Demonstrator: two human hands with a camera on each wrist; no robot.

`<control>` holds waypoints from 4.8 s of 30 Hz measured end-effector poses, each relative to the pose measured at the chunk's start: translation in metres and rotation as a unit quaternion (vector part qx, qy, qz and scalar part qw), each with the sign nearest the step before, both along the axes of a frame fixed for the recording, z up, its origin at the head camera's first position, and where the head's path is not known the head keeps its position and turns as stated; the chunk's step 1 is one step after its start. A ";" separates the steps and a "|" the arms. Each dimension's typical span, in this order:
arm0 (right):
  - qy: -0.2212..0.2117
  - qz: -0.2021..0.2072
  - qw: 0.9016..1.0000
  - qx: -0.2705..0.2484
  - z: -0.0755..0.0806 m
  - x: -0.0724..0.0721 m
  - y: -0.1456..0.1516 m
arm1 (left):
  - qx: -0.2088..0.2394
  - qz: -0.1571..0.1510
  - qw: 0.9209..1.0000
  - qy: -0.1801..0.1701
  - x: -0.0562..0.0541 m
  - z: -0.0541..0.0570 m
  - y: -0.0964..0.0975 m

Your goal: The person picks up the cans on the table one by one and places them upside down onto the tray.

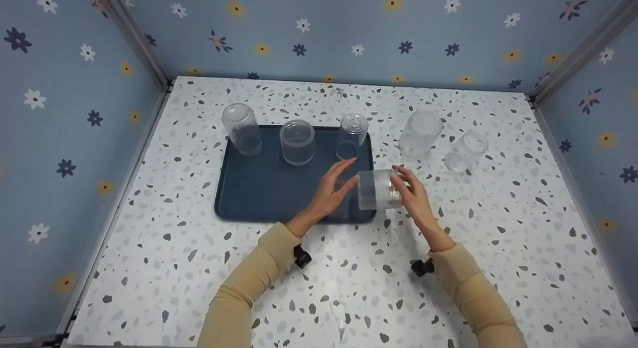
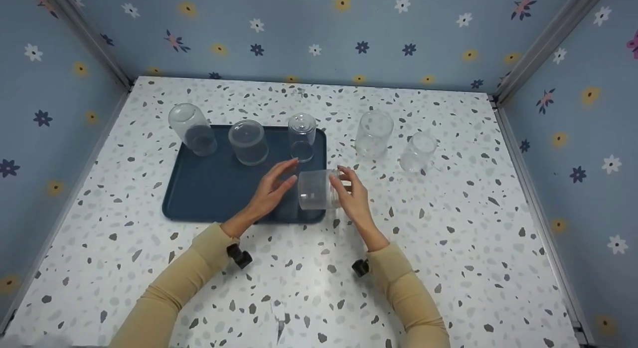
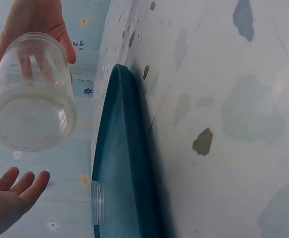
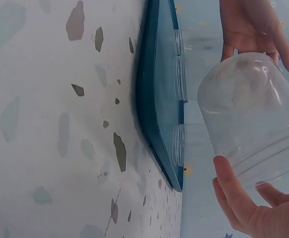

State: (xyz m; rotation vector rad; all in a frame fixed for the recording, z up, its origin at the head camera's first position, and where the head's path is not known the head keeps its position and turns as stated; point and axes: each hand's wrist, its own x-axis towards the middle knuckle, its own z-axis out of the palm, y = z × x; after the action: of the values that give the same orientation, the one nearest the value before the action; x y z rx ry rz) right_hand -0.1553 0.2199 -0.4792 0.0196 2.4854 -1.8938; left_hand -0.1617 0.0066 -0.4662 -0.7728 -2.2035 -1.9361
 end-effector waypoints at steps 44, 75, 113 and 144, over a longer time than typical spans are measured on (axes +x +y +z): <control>-0.019 0.098 0.992 -0.076 0.003 0.002 -0.014 | 0.002 -0.031 0.996 -0.081 0.018 0.004 -0.012; 0.191 0.089 0.898 0.385 0.026 -0.055 0.036 | -0.238 0.089 0.964 -0.074 0.003 -0.008 -0.078; 0.032 0.042 0.886 0.461 0.033 -0.139 0.066 | -0.416 0.123 0.892 -0.129 0.001 0.017 -0.143; -0.098 0.008 0.907 0.410 0.033 -0.159 0.061 | -0.544 0.102 0.819 -0.155 -0.014 0.029 -0.180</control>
State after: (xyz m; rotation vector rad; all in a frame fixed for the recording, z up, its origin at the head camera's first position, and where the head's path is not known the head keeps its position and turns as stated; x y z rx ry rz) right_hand -0.3140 0.2806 -0.4462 0.1845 2.8841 -0.6631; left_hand -0.1756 -0.1737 -0.4376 -0.2250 -3.3724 -0.5577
